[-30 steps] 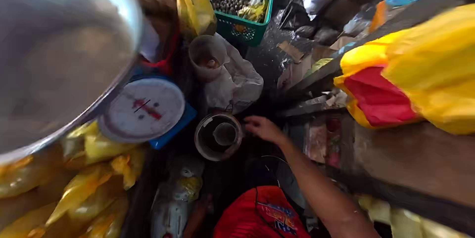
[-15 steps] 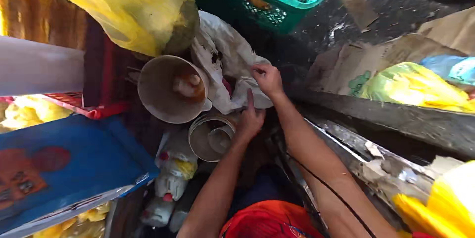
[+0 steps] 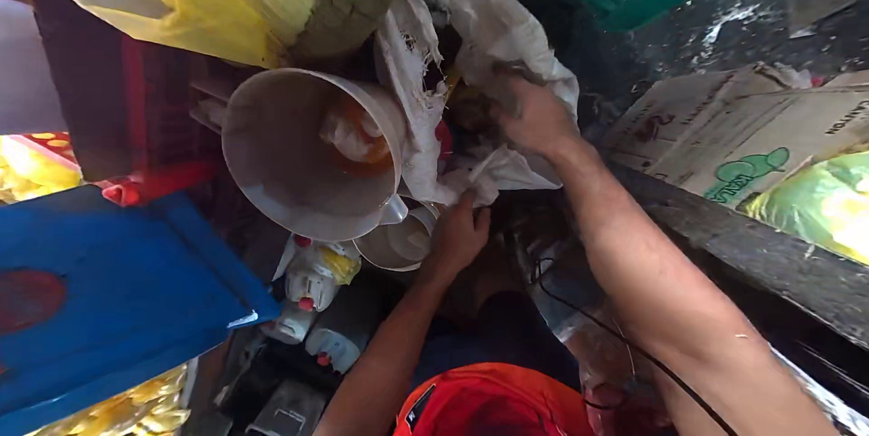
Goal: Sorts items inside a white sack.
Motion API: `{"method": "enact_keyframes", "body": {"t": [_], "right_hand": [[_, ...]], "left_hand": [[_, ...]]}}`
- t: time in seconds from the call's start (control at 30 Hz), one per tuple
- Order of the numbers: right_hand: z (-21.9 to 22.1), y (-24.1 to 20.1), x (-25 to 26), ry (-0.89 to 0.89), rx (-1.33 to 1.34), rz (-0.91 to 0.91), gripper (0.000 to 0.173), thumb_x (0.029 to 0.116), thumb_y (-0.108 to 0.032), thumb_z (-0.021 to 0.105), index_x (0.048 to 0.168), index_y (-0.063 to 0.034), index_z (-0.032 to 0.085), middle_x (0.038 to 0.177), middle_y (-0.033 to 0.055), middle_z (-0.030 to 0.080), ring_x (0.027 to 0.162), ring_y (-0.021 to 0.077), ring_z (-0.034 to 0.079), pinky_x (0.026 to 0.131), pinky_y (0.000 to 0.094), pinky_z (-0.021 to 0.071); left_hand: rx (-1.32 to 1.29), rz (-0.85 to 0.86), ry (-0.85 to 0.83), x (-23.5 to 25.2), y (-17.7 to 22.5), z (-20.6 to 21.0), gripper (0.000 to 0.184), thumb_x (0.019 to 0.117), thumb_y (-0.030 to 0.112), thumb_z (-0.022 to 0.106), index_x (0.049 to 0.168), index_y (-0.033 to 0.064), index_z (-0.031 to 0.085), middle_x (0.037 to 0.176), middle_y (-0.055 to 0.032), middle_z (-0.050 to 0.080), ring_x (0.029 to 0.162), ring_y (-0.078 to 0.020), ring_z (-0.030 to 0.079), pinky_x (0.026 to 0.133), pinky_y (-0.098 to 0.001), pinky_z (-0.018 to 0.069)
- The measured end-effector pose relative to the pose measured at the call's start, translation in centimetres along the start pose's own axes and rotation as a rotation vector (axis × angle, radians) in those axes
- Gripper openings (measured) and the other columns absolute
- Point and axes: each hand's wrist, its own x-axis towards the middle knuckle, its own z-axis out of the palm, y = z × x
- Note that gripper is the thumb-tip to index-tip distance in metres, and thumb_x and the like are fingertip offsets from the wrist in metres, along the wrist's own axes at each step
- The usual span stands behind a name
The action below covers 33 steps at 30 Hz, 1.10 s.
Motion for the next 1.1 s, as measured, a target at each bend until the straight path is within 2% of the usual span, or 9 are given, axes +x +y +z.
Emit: {"method": "enact_keyframes", "body": {"t": [0.07,0.23,0.33,0.47,0.63,0.7,0.8,0.93,1.1], "right_hand": [[0.1,0.9,0.2,0.006,-0.075,-0.027,0.056,0.0999,-0.04,0.059,0.153,-0.0307,0.048,0.135,0.0179,0.065,0.119,0.0438,0.064,0.094,0.0726,0.0495],[-0.8,2.1,-0.8,-0.067,-0.276,-0.032,0.051,0.0996,-0.03,0.057,0.15,-0.0298,0.053,0.16,0.0075,0.044,0.123,0.0461,0.061,0.087,0.075,0.0505],[-1.0,2.7,-1.3,-0.053,-0.351,-0.032,0.045,0.0995,-0.029,0.058,0.145,-0.0304,0.058,0.156,0.0078,0.05,0.114,0.0479,0.065,0.08,0.0753,0.0512],[-1.3,3.4,-2.0,-0.049,-0.416,-0.033,0.043,0.0999,-0.027,0.057,0.142,-0.0244,0.06,0.16,0.0026,0.045,0.113,0.0465,0.066,0.077,0.0746,0.0522],[-1.6,3.7,-2.6,-0.097,-0.572,0.112,0.038,0.0982,-0.023,0.057,0.132,-0.0079,0.064,0.164,0.0137,0.037,0.103,0.0573,0.064,0.069,0.078,0.0489],[-1.4,3.7,-2.6,-0.115,-0.613,0.186,0.044,0.0935,-0.022,0.063,0.132,-0.001,0.061,0.164,0.0172,0.033,0.108,0.0587,0.061,0.071,0.0787,0.0477],[-1.2,2.6,-2.9,-0.145,-0.624,0.295,0.061,0.0893,-0.028,0.071,0.138,0.0033,0.054,0.153,0.0301,0.043,0.105,0.0613,0.061,0.076,0.0799,0.0471],[-0.9,0.4,-3.4,-0.149,-0.58,0.346,0.074,0.0918,-0.036,0.068,0.156,-0.0106,0.04,0.149,0.0384,0.04,0.093,0.0617,0.063,0.071,0.077,0.0491],[-1.1,0.3,-3.2,-0.107,-0.542,0.367,0.08,0.0916,-0.038,0.067,0.161,-0.0218,0.031,0.15,0.0407,0.037,0.087,0.0605,0.064,0.068,0.0745,0.05]], "left_hand": [[-0.007,-0.002,-0.01,-0.8,-1.1,0.1,0.046,0.1052,0.045,0.049,0.142,0.0179,0.057,0.109,-0.0123,0.073,0.095,-0.0277,0.072,0.086,-0.0527,0.0589],[0.068,0.05,-0.043,-2.0,-3.5,0.2,0.044,0.1068,0.045,0.042,0.123,0.0158,0.07,0.103,-0.007,0.075,0.095,-0.0227,0.072,0.086,-0.0496,0.0589],[0.129,0.076,-0.06,-2.1,-4.1,-0.3,0.043,0.107,0.045,0.042,0.121,0.0169,0.071,0.103,-0.0068,0.075,0.095,-0.0235,0.072,0.084,-0.0502,0.0586],[0.138,0.142,-0.086,-1.9,-4.7,-0.6,0.035,0.1042,0.039,0.047,0.115,0.0167,0.072,0.096,-0.0062,0.074,0.087,-0.0223,0.072,0.079,-0.049,0.0591],[0.181,0.233,-0.256,-1.8,-5.2,-1.9,0.03,0.1012,0.023,0.05,0.121,0.0181,0.071,0.107,-0.0072,0.074,0.101,-0.0249,0.071,0.089,-0.0517,0.0572],[0.206,0.187,-0.251,-2.0,-5.3,-2.3,0.03,0.1017,0.026,0.049,0.122,0.0197,0.071,0.107,-0.007,0.074,0.1,-0.0255,0.071,0.087,-0.0529,0.0571],[0.145,0.051,-0.162,-2.5,-5.5,-2.2,0.037,0.1034,0.036,0.049,0.133,0.0196,0.065,0.106,-0.0081,0.074,0.09,-0.0238,0.072,0.082,-0.0509,0.0595],[-0.056,-0.078,-0.043,-3.4,-6.4,-1.7,0.057,0.1012,0.04,0.055,0.153,0.0175,0.047,0.111,-0.0109,0.073,0.091,-0.0227,0.073,0.085,-0.0491,0.0602],[-0.156,-0.171,0.039,-4.0,-6.8,-2.0,0.061,0.1013,0.042,0.057,0.154,0.0126,0.045,0.111,-0.0108,0.073,0.087,-0.0195,0.073,0.084,-0.0444,0.062]]}}
